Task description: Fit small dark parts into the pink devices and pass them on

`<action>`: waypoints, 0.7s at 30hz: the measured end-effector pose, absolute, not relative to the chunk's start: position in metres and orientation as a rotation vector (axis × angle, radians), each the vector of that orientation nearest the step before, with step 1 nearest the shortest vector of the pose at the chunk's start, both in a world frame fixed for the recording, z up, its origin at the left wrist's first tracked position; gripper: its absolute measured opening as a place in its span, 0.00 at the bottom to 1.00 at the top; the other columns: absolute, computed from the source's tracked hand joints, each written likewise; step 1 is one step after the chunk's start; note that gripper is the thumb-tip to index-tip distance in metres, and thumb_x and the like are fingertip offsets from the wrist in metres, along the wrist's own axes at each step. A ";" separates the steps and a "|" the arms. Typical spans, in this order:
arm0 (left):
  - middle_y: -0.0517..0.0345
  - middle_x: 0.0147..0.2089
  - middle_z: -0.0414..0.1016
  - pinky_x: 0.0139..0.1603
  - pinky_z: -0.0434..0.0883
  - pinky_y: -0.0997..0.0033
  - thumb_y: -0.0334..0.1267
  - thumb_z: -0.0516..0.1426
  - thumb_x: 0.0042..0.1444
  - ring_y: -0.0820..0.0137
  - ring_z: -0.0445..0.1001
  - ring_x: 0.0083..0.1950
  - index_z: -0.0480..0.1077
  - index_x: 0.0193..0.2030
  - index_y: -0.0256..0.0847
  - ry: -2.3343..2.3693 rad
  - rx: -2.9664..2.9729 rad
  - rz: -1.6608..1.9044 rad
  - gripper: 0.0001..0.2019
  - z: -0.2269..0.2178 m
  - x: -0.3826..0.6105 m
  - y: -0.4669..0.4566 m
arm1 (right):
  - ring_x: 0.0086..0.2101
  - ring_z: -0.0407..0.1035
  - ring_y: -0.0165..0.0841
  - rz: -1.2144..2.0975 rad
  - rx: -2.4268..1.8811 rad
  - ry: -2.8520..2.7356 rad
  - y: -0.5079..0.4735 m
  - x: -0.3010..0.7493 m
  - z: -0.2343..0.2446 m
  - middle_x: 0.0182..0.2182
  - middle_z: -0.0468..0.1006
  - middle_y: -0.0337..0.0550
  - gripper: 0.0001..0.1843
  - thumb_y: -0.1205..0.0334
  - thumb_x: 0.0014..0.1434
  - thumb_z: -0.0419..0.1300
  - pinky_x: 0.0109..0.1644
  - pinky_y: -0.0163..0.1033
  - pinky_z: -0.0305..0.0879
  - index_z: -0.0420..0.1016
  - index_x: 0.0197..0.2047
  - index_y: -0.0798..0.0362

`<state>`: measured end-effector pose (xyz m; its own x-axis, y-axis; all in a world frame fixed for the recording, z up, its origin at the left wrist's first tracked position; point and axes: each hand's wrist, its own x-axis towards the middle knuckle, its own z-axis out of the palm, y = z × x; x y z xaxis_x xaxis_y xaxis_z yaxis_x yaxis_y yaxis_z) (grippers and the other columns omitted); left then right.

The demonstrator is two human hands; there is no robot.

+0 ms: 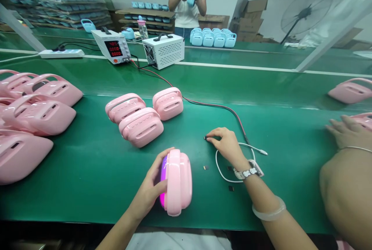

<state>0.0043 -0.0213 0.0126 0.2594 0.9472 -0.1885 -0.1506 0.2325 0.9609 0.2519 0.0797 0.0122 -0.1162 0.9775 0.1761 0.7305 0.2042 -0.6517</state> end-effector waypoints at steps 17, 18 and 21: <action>0.59 0.61 0.66 0.59 0.63 0.68 0.41 0.59 0.52 0.57 0.63 0.63 0.64 0.57 0.49 1.097 1.147 0.852 0.24 0.028 0.004 -0.008 | 0.24 0.72 0.44 0.434 -2.419 -1.546 0.033 0.343 0.028 0.19 0.77 0.42 0.15 0.50 0.48 0.61 0.26 0.43 0.62 0.79 0.35 0.50; 0.59 0.60 0.66 0.59 0.62 0.68 0.41 0.59 0.52 0.58 0.63 0.62 0.65 0.56 0.49 1.086 1.145 0.864 0.23 0.025 0.003 -0.008 | 0.24 0.72 0.43 0.442 -2.412 -1.542 0.033 0.345 0.025 0.20 0.77 0.43 0.13 0.51 0.49 0.61 0.26 0.43 0.62 0.78 0.33 0.50; 0.58 0.58 0.68 0.59 0.62 0.69 0.41 0.60 0.51 0.58 0.64 0.60 0.66 0.54 0.47 1.039 1.093 0.959 0.22 0.016 0.000 -0.009 | 0.24 0.73 0.43 0.404 -2.284 -1.445 0.028 0.338 0.022 0.23 0.79 0.46 0.12 0.51 0.52 0.59 0.30 0.46 0.66 0.76 0.31 0.50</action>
